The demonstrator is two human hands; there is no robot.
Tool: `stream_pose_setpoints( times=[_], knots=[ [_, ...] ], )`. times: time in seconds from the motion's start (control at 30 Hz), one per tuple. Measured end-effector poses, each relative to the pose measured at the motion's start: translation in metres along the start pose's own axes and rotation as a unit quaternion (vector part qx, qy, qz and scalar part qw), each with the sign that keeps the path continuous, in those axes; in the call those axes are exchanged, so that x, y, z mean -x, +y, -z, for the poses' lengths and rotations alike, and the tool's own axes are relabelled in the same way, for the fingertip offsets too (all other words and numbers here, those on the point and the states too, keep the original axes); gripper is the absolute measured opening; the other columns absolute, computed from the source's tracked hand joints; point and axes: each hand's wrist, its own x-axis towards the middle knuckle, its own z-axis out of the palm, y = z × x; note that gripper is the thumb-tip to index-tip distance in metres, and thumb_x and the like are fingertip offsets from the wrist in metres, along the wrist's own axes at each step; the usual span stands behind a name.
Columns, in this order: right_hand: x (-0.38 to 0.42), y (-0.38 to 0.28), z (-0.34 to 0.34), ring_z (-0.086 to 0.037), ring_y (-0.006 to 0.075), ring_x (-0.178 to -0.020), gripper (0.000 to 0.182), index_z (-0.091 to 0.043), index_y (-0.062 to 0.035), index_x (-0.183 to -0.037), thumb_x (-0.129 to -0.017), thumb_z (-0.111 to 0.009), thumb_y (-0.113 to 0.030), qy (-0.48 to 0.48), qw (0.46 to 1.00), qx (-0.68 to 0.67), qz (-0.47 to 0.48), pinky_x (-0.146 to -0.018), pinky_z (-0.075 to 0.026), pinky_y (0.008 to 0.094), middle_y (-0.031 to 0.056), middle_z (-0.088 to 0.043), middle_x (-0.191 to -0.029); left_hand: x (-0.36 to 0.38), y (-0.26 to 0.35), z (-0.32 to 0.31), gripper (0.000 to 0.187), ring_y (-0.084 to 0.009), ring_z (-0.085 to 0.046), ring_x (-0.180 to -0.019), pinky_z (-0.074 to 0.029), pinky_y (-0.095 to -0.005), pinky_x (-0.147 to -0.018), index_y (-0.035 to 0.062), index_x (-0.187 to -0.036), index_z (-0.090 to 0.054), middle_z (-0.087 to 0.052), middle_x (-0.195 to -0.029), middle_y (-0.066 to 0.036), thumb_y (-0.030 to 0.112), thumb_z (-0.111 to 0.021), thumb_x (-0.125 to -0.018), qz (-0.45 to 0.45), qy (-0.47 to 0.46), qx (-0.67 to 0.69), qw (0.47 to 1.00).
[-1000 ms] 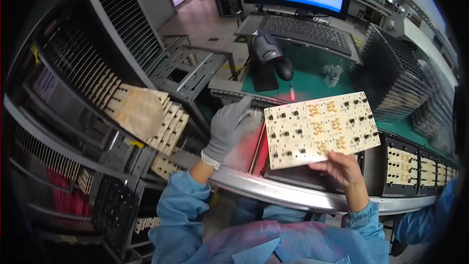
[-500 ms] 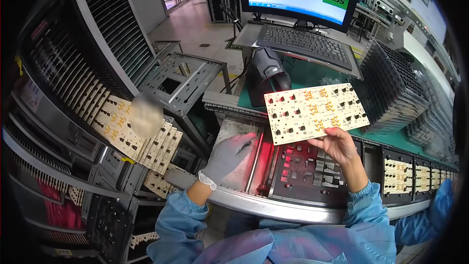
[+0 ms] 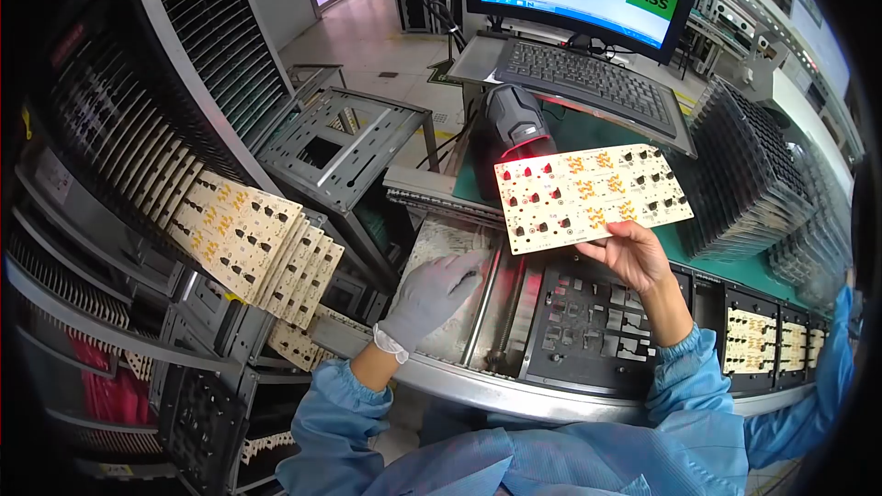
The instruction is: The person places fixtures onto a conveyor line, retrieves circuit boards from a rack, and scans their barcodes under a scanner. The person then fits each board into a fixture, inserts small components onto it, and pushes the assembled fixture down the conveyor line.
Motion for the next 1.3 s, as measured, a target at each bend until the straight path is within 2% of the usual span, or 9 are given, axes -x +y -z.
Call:
stream_pose_setpoints(
  times=[0.27,0.6,0.77,0.83,1.07,1.13,1.17,1.27,1.3],
  knots=[
    [-0.015,-0.005,0.005,-0.049,0.0379,-0.126,0.056,-0.03,0.0025,-0.141,-0.088,-0.049,0.002,0.009,0.999,0.034,0.022,-0.099,-0.048,0.0547,0.0224,-0.044,-0.14,-0.001,0.002,0.003,0.035,-0.0307,-0.063,-0.08,-0.051,-0.0382,-0.071,0.0129,-0.123,-0.06,-0.065,-0.092,-0.013,0.02,-0.061,-0.089,-0.024,0.001,-0.007,1.0],
    [-0.033,-0.005,0.013,-0.047,0.0357,-0.128,0.053,-0.032,0.0024,-0.14,-0.089,-0.047,0.002,0.036,0.999,0.001,0.005,-0.1,-0.047,0.0536,0.0208,-0.044,-0.141,-0.001,0.001,0.001,0.034,-0.0302,-0.062,-0.079,-0.051,-0.0378,-0.07,0.0106,-0.122,-0.06,-0.065,-0.091,-0.014,0.018,-0.061,-0.089,-0.041,0.008,0.003,0.999],
    [-0.035,-0.006,0.007,-0.046,0.0368,-0.129,0.052,-0.032,0.0031,-0.139,-0.089,-0.047,0.002,0.04,0.999,-0.015,-0.004,-0.105,-0.042,0.053,0.0218,-0.043,-0.141,0.0,-0.004,-0.002,0.034,-0.0303,-0.062,-0.077,-0.05,-0.0383,-0.069,0.0118,-0.121,-0.061,-0.064,-0.087,-0.014,0.018,-0.062,-0.088,-0.044,0.012,-0.008,0.999],
    [-0.036,-0.009,0.007,-0.045,0.04,-0.128,0.051,-0.031,0.0067,-0.138,-0.089,-0.046,0.001,0.04,0.999,-0.011,0.001,-0.107,-0.04,0.0522,0.0249,-0.043,-0.139,-0.001,-0.003,-0.002,0.034,-0.03,-0.061,-0.077,-0.05,-0.0384,-0.068,0.0126,-0.121,-0.061,-0.063,-0.085,-0.013,0.018,-0.063,-0.087,-0.038,0.01,-0.008,0.999],
    [-0.032,-0.016,0.004,-0.046,0.0399,-0.128,0.049,-0.032,0.007,-0.136,-0.09,-0.046,0.0,0.053,0.999,0.01,-0.006,-0.106,-0.041,0.0517,0.0253,-0.044,-0.138,-0.001,-0.002,-0.002,0.033,-0.0302,-0.062,-0.077,-0.05,-0.039,-0.069,0.0125,-0.12,-0.061,-0.064,-0.084,-0.012,0.018,-0.062,-0.088,-0.051,0.01,-0.015,0.999],
    [-0.021,-0.015,0.007,-0.048,0.0373,-0.127,0.049,-0.033,0.0047,-0.138,-0.09,-0.046,-0.002,0.051,0.997,0.049,-0.032,-0.104,-0.043,0.0523,0.0231,-0.045,-0.139,0.0,-0.004,-0.003,0.033,-0.0308,-0.062,-0.079,-0.05,-0.0387,-0.07,0.0123,-0.12,-0.061,-0.065,-0.086,-0.011,0.018,-0.062,-0.088,-0.039,0.002,-0.002,0.999],
    [-0.01,-0.015,0.011,-0.049,0.0387,-0.126,0.052,-0.032,0.0056,-0.139,-0.09,-0.045,-0.002,0.039,0.997,0.039,-0.046,-0.102,-0.045,0.0524,0.024,-0.045,-0.139,0.0,-0.006,-0.002,0.033,-0.0308,-0.062,-0.079,-0.05,-0.0387,-0.07,0.0123,-0.12,-0.061,-0.065,-0.086,-0.011,0.018,-0.062,-0.088,-0.046,0.0,-0.003,0.999],
    [0.047,-0.003,0.011,-0.051,0.0453,-0.121,0.064,-0.026,0.0037,-0.143,-0.085,-0.052,-0.001,0.037,0.997,0.045,-0.058,-0.096,-0.046,0.0614,0.026,-0.044,-0.139,0.001,-0.004,-0.005,0.035,-0.0256,-0.065,-0.086,-0.052,-0.0351,-0.075,0.0084,-0.122,-0.059,-0.067,-0.098,-0.011,0.02,-0.062,-0.09,-0.032,-0.027,-0.01,0.999],
    [0.066,0.001,0.013,-0.054,0.0461,-0.116,0.065,-0.025,0.002,-0.144,-0.086,-0.052,-0.001,0.021,0.995,0.036,-0.087,-0.094,-0.049,0.0596,0.0264,-0.044,-0.139,0.002,0.001,-0.005,0.038,-0.0232,-0.065,-0.093,-0.052,-0.0337,-0.079,0.0065,-0.126,-0.056,-0.066,-0.106,-0.011,0.023,-0.06,-0.092,0.003,-0.037,0.092,0.995]
  ],
)
